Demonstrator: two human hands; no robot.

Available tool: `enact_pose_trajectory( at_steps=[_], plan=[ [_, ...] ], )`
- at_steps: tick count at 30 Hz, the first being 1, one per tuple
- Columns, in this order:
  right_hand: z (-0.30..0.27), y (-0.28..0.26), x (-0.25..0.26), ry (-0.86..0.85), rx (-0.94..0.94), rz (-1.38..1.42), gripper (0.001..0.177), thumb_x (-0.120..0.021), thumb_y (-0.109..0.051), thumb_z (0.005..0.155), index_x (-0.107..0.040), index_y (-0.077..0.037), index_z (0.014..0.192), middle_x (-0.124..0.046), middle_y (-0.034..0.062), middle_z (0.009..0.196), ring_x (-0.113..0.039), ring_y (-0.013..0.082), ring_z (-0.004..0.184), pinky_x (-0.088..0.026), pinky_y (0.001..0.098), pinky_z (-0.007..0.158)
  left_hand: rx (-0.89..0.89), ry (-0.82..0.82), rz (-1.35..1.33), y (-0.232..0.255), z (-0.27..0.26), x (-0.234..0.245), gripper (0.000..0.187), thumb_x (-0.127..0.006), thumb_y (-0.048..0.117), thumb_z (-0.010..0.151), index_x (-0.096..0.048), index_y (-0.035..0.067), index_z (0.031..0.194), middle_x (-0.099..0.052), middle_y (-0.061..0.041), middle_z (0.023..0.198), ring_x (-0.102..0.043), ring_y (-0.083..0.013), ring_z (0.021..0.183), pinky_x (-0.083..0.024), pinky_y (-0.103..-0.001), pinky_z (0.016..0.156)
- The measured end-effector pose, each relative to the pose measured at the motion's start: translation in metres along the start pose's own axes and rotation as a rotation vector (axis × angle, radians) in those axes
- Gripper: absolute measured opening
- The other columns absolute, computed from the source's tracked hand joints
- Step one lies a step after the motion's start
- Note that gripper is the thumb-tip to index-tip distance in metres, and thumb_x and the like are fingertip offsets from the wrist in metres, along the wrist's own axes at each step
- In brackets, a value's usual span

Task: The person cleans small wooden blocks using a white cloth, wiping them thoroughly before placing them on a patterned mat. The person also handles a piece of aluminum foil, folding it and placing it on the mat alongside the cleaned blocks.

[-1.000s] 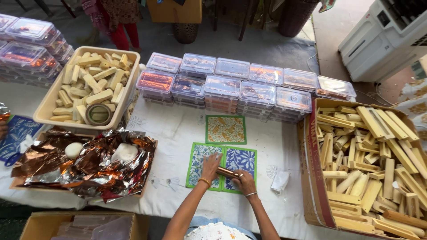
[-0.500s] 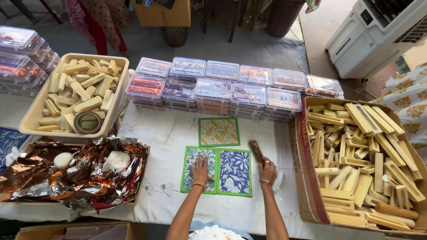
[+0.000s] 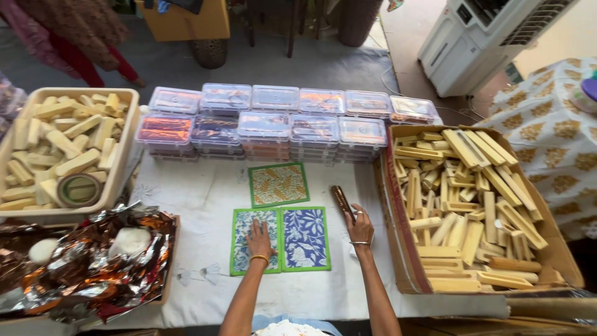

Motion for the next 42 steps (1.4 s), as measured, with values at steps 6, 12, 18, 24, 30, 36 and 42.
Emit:
enact_pose_trajectory(
  at_steps=[6, 12, 18, 24, 30, 36, 42],
  plan=[
    [0.065, 0.059, 0.09, -0.043, -0.47, 0.147, 0.021, -0.059, -0.027, 0.108, -0.075, -0.023, 0.119, -0.075, 0.0089, 0.089, -0.072, 0.0247, 0.076, -0.064, 0.0354, 0.065, 0.19, 0.566, 0.25, 0.029, 0.007, -0.038, 0.115, -0.088, 0.049, 0.078, -0.012, 0.017, 0.157, 0.0, -0.03, 0.162, -0.023, -0.0609, 0.138, -0.056, -0.063, 0.063],
    [0.104, 0.279, 0.04, 0.105, -0.521, 0.112, 0.053, -0.08, -0.022, 0.086, -0.055, -0.006, 0.13, -0.068, 0.0146, 0.122, -0.069, 0.0269, 0.103, -0.056, 0.0391, 0.095, 0.109, -0.242, 0.063, 0.069, -0.047, -0.065, 0.163, -0.088, 0.076, 0.058, 0.017, 0.011, 0.163, 0.024, -0.036, 0.164, 0.009, -0.0649, 0.148, -0.041, -0.073, 0.102],
    [0.115, 0.332, -0.032, -0.008, -0.372, -0.016, 0.129, -0.097, -0.043, 0.064, -0.019, 0.01, 0.152, -0.049, 0.0398, 0.136, -0.055, 0.0476, 0.12, -0.047, 0.0485, 0.104, 0.168, -0.2, 0.139, 0.071, -0.047, -0.069, 0.168, -0.086, 0.081, 0.055, 0.021, 0.009, 0.162, 0.027, -0.037, 0.163, 0.013, -0.0652, 0.148, -0.037, -0.074, 0.106],
    [0.114, 0.32, -0.035, -0.325, -0.595, -0.234, 0.108, -0.089, -0.054, 0.073, -0.037, 0.005, 0.147, -0.054, 0.0352, 0.134, -0.058, 0.0442, 0.122, -0.051, 0.0494, 0.102, 0.155, -0.237, 0.151, 0.071, -0.046, -0.073, 0.168, -0.085, 0.081, 0.057, 0.026, 0.009, 0.16, 0.03, -0.037, 0.161, 0.015, -0.0646, 0.147, -0.037, -0.073, 0.107],
    [0.14, 0.248, 0.018, -0.077, -0.452, -0.282, 0.065, -0.078, -0.061, 0.089, -0.069, 0.003, 0.09, -0.065, 0.0266, 0.103, -0.064, 0.0399, 0.098, -0.058, 0.0555, 0.074, 0.165, -0.256, 0.163, 0.071, -0.049, -0.07, 0.167, -0.084, 0.081, 0.058, 0.027, 0.008, 0.159, 0.031, -0.038, 0.161, 0.016, -0.0649, 0.147, -0.039, -0.072, 0.106],
    [0.171, 0.244, 0.035, 0.224, -0.735, 0.318, 0.04, -0.066, -0.039, 0.095, -0.062, -0.001, 0.105, -0.072, 0.0165, 0.086, -0.074, 0.024, 0.063, -0.064, 0.0392, 0.058, 0.176, -0.291, 0.187, 0.071, -0.049, -0.069, 0.168, -0.083, 0.082, 0.058, 0.028, 0.007, 0.159, 0.032, -0.039, 0.16, 0.017, -0.0651, 0.147, -0.037, -0.072, 0.106],
    [0.177, 0.321, -0.071, -0.04, -0.592, -0.029, 0.056, -0.086, -0.044, 0.077, -0.073, 0.001, 0.107, -0.076, 0.0274, 0.104, -0.075, 0.0401, 0.095, -0.058, 0.0468, 0.093, 0.172, -0.339, 0.187, 0.073, -0.05, -0.067, 0.166, -0.082, 0.082, 0.061, 0.03, 0.007, 0.158, 0.035, -0.04, 0.158, 0.02, -0.0653, 0.146, -0.036, -0.073, 0.107]
  ],
)
Point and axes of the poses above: each hand's wrist, its own z-axis towards the middle knuckle, its own x-axis out of the back of the hand, y = z × x, the point moved 9 cm from there along z, towards the middle knuckle
